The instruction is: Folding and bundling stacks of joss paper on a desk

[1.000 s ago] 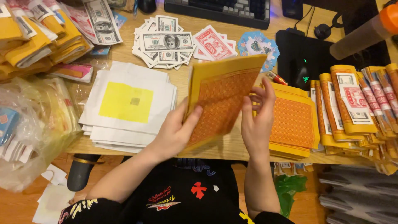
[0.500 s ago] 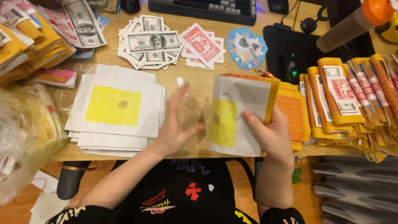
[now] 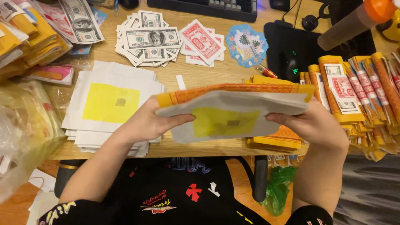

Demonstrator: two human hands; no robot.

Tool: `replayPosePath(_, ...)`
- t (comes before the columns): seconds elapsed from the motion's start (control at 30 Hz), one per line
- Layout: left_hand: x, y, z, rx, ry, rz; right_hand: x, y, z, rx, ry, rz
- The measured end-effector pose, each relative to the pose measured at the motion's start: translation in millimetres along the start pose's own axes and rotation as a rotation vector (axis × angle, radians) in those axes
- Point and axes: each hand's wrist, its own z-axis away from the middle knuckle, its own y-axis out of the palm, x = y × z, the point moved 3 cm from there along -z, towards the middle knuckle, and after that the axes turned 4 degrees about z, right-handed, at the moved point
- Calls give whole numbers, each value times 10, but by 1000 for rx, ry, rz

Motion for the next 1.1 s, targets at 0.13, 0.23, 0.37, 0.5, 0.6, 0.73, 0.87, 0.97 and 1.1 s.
replayPosePath(0.13,-71,-96,-47,246,47,136,38,-61,-140,232,-259,-128)
replayPosePath(0.23,-143,-104,-81,282,-24,72,-62,-48,-141,254,-262,-180)
replayPosePath(0.37,-138,-83,11,586,-129,458,-101,-251,-133,237,-338,-192)
replayPosePath(0.5,135,389,86,590,-519,682,55,-229,-398,529,-383,-259)
replayPosePath(0.6,776,820,29,300,-427,504,139,131,-686,520,-264,-230)
replayPosePath(0.73,816,861,24,60,-622,527,-75,271,-745,193,-7,-259)
replayPosePath(0.87,485,716,-112,-153,-551,602,-463,600,-674,-280,139,-592)
replayPosePath(0.97,724,670,-136,-219,-406,598,-386,1058,-598,-346,175,-955)
replayPosePath(1.1,997,687,-116,-224,-257,603,-299,1463,-485,-419,225,-918)
